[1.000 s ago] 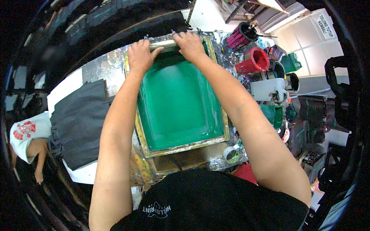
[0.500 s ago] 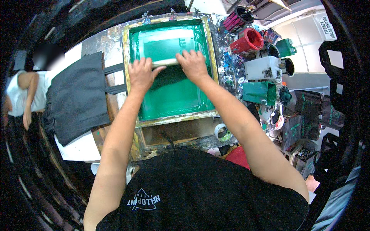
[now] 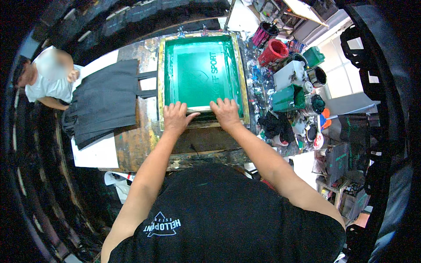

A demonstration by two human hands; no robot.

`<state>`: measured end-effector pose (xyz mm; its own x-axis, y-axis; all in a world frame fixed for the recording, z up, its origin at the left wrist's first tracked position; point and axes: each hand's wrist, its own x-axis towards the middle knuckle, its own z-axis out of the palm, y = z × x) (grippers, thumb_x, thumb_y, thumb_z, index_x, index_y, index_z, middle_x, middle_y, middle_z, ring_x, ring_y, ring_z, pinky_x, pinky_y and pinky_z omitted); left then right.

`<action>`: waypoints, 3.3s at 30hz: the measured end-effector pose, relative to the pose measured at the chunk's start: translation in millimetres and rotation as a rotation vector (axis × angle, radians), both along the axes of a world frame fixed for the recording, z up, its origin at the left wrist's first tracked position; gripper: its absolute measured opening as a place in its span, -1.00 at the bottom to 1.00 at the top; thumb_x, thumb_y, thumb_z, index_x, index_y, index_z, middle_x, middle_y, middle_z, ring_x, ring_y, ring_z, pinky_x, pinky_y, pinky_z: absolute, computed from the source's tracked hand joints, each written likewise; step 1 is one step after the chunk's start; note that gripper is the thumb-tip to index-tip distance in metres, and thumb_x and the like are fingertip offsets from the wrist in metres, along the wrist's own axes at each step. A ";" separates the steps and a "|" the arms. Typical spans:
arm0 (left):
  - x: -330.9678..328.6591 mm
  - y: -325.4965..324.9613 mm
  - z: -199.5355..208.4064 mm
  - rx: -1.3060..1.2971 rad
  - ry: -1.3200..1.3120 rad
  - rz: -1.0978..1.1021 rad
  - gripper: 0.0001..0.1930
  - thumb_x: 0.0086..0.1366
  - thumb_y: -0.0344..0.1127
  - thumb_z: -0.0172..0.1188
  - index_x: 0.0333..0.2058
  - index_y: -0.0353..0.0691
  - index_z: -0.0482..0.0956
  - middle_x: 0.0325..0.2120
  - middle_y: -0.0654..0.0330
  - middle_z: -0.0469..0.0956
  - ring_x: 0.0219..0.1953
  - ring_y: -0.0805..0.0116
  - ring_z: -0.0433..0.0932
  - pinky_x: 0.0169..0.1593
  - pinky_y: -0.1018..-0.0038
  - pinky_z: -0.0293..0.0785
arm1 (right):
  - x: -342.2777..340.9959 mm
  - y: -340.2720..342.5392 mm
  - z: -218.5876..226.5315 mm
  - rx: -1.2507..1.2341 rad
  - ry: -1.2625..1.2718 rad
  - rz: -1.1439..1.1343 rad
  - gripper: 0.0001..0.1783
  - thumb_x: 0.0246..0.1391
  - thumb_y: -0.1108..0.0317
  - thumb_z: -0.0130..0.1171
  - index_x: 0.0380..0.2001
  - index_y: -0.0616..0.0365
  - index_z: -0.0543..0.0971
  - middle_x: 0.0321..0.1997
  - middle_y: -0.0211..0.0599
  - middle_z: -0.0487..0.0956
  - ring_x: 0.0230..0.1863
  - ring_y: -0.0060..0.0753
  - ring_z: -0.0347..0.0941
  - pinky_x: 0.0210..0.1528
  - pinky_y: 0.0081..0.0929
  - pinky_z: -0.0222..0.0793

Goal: The person is screen printing a logo onto black tote bags using a squeegee and a screen frame, while another person collects and stacks the finished bags.

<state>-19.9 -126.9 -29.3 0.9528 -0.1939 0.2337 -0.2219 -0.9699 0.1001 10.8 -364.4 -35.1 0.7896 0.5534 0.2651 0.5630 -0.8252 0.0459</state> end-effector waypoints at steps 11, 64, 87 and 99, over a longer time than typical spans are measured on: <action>-79.1 61.0 -48.8 -0.187 0.101 0.414 0.12 -0.17 0.25 0.61 0.28 -0.29 0.35 0.12 -0.09 0.37 0.17 -0.11 0.34 0.31 -0.01 0.19 | -48.2 5.4 0.5 0.028 0.190 -0.099 -0.48 0.03 0.11 0.36 0.07 -0.08 0.52 -0.06 -0.26 0.48 0.05 -0.16 0.38 0.20 0.12 0.12; -97.0 463.5 25.9 -0.596 -0.246 1.080 -0.55 0.41 0.01 0.25 -0.12 -0.37 0.67 -0.20 0.00 0.70 -0.21 0.19 0.64 -0.02 0.27 0.52 | 213.0 50.3 314.7 0.236 -0.352 -0.056 -0.24 0.26 -0.41 -0.06 -0.20 0.12 0.69 -0.27 0.04 0.72 -0.14 0.09 0.66 0.05 0.12 0.33; -64.4 243.5 -96.8 0.150 0.156 0.667 -0.42 0.57 0.08 -0.17 0.46 0.05 0.22 0.49 0.04 0.15 0.49 -0.17 0.09 0.47 -0.22 -0.07 | 181.2 42.9 296.0 0.277 -0.351 -0.073 -0.27 0.27 -0.39 -0.05 -0.30 0.12 0.67 -0.30 -0.01 0.71 -0.15 0.07 0.67 0.13 0.23 0.28; 1.6 197.7 61.0 -0.229 0.588 0.390 -0.29 0.58 0.17 -0.41 0.09 -0.28 0.60 0.06 -0.25 0.56 0.21 -0.27 0.46 0.30 0.00 0.32 | 177.6 40.4 295.2 0.234 -0.342 -0.126 -0.24 0.23 -0.42 -0.05 -0.25 0.09 0.73 -0.29 -0.05 0.73 -0.15 0.00 0.68 0.12 0.20 0.29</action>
